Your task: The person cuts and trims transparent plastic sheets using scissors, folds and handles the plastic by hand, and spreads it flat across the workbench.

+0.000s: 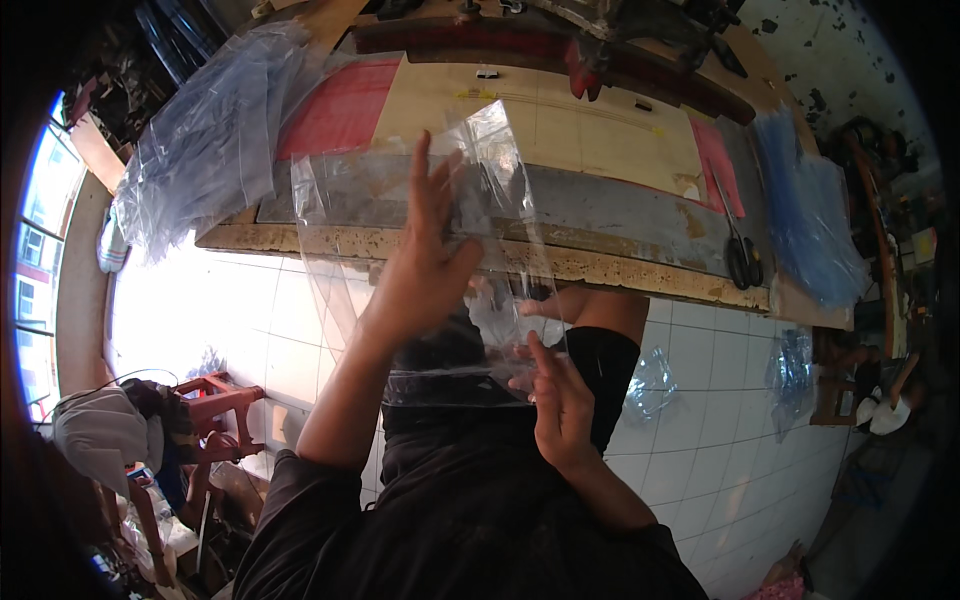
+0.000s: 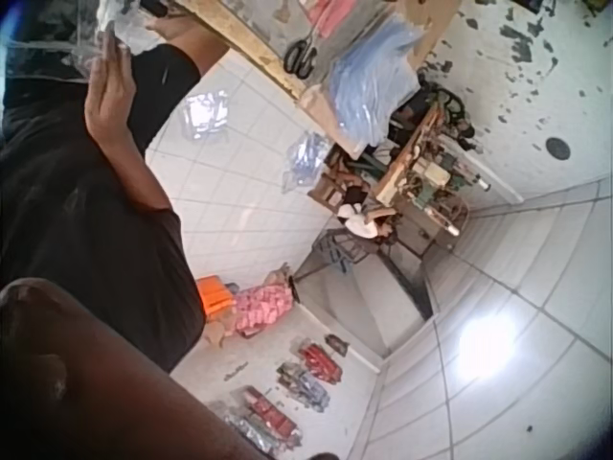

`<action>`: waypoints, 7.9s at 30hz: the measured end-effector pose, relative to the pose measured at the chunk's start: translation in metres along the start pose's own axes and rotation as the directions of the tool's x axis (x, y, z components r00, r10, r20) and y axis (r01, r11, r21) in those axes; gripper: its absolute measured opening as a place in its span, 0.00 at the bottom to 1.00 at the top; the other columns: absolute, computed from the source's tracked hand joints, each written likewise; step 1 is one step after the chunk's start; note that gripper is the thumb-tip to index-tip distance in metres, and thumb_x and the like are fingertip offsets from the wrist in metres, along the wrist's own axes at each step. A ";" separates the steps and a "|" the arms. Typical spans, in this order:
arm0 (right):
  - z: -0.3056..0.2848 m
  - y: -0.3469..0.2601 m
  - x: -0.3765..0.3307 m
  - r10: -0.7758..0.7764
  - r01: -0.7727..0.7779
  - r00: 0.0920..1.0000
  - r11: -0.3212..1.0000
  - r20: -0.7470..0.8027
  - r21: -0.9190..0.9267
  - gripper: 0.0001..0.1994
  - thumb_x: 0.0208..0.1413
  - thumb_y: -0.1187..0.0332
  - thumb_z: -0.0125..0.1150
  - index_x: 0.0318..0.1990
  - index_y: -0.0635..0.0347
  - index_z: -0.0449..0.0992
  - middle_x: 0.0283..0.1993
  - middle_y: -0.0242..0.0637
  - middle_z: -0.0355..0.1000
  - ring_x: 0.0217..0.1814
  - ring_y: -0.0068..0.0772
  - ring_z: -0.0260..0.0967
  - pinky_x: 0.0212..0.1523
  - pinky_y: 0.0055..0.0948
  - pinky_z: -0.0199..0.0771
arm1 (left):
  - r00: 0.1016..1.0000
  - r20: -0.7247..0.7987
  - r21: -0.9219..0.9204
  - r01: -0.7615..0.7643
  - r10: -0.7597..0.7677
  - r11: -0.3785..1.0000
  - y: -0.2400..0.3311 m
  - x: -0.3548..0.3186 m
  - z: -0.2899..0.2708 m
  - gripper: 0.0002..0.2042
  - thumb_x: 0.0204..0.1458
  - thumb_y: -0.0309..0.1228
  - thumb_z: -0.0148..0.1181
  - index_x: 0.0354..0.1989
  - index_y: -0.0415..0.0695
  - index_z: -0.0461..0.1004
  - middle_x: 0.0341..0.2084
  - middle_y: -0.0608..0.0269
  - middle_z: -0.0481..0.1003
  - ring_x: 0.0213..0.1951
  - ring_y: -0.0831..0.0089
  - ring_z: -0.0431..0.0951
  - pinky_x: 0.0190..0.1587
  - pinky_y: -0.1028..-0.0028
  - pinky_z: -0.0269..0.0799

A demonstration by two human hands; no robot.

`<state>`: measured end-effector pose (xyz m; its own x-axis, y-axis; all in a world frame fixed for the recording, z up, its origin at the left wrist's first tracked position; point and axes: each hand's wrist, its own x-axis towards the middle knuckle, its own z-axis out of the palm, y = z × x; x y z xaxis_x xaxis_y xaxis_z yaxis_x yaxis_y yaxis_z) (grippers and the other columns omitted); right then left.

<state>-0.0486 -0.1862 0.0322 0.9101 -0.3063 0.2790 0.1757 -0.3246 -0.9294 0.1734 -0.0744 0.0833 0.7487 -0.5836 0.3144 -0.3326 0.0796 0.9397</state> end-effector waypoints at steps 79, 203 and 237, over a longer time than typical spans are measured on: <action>0.030 0.086 0.025 0.354 -0.375 0.927 0.869 0.125 0.321 0.15 0.75 0.59 0.44 0.49 0.62 0.72 0.41 0.38 0.77 0.43 0.25 0.76 0.49 0.28 0.75 | 0.944 0.303 0.834 -0.330 0.132 0.442 0.017 0.002 0.054 0.27 0.58 0.37 0.61 0.66 0.40 0.68 0.50 0.55 0.69 0.52 0.58 0.68 0.59 0.58 0.64; -0.053 0.022 0.024 0.409 -0.441 0.897 0.858 0.169 0.264 0.12 0.71 0.67 0.55 0.45 0.69 0.78 0.37 0.40 0.81 0.39 0.28 0.80 0.40 0.24 0.79 | 0.920 0.391 0.732 -0.330 0.030 0.596 0.017 -0.011 0.017 0.30 0.56 0.32 0.59 0.70 0.52 0.65 0.72 0.56 0.61 0.75 0.53 0.54 0.75 0.43 0.43; -0.243 0.012 0.089 -0.005 -0.406 0.898 0.377 -0.440 -0.833 0.18 0.68 0.59 0.58 0.54 0.65 0.79 0.57 0.44 0.71 0.58 0.48 0.71 0.60 0.42 0.69 | 0.860 0.236 -0.765 0.451 -0.452 0.460 -0.017 -0.166 0.061 0.23 0.70 0.32 0.50 0.71 0.44 0.57 0.64 0.45 0.70 0.59 0.57 0.78 0.56 0.62 0.76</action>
<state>-0.0565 -0.4351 0.1047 0.6510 -0.6673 0.3618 -0.6159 -0.7429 -0.2621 0.0203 -0.0283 0.0071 0.6590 -0.7289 -0.1855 0.6235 0.3916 0.6767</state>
